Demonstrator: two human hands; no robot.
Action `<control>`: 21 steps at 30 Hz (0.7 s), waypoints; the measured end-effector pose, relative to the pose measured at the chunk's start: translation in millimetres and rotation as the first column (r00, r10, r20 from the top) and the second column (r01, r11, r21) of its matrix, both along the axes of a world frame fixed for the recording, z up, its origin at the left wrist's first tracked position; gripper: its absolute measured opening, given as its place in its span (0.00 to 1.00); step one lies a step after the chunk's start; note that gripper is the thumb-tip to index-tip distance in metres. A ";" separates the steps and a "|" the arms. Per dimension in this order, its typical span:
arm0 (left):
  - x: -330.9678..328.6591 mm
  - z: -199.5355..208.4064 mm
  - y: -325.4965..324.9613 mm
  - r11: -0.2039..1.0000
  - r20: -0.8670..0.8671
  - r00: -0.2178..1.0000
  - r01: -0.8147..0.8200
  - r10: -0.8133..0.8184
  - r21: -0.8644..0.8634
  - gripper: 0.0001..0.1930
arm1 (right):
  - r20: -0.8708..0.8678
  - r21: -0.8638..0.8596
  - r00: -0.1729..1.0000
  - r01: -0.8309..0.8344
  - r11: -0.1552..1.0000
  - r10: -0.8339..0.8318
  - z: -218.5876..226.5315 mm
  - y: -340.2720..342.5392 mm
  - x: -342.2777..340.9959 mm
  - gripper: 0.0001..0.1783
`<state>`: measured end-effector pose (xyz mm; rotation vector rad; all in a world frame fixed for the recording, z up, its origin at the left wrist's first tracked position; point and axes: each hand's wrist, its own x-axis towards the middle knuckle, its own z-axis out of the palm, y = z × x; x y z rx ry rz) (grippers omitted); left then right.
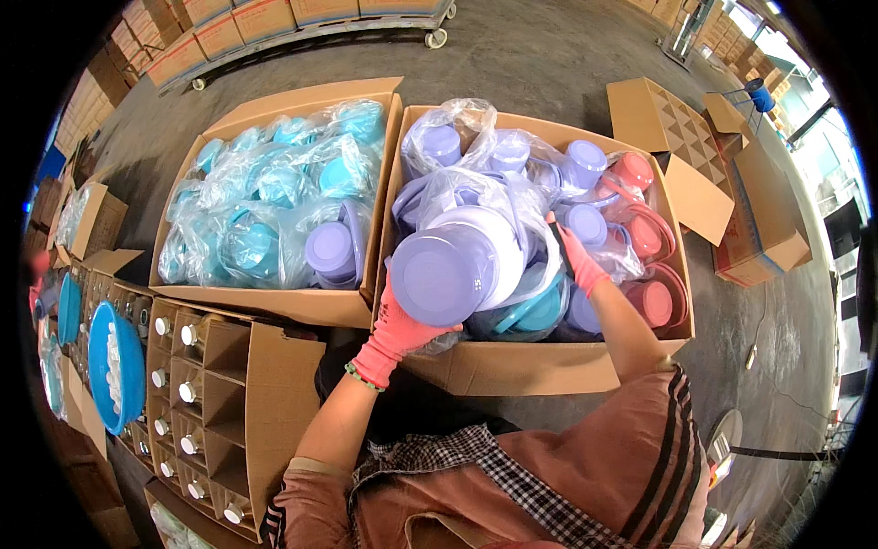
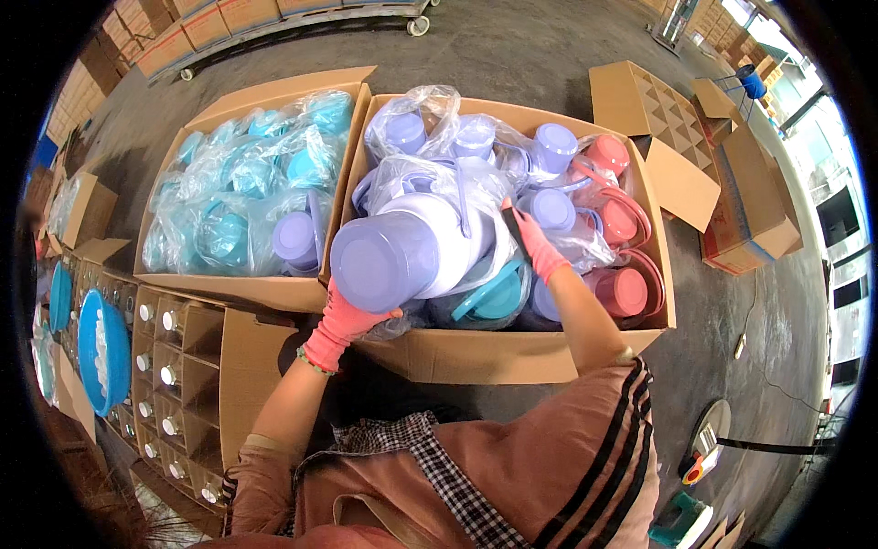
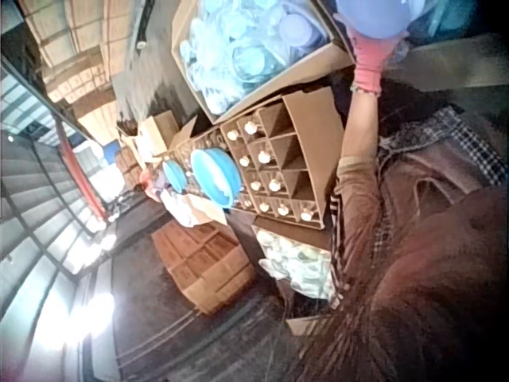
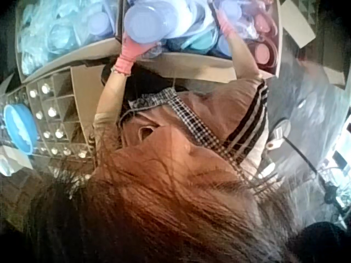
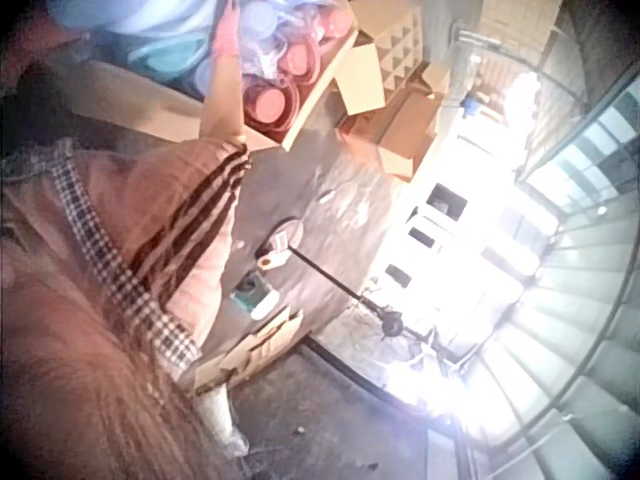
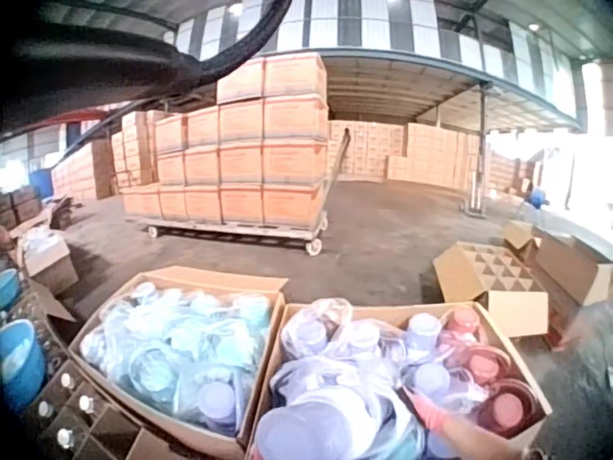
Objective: The person sits on the floor in a warehouse and packs plastic pitchers into cardboard boxes. They unwrap pitchers from plastic bags, insert metal strainers into the pitchers, secure the lids, and place the assembled units into boxes.
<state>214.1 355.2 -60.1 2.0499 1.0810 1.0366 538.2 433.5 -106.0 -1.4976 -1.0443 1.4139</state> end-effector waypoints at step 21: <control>-66.5 104.7 -33.7 0.999 0.637 0.770 -0.022 -0.010 0.042 0.51 | 0.323 0.730 0.945 -0.290 0.618 0.062 231.1 -103.3 -169.4 0.14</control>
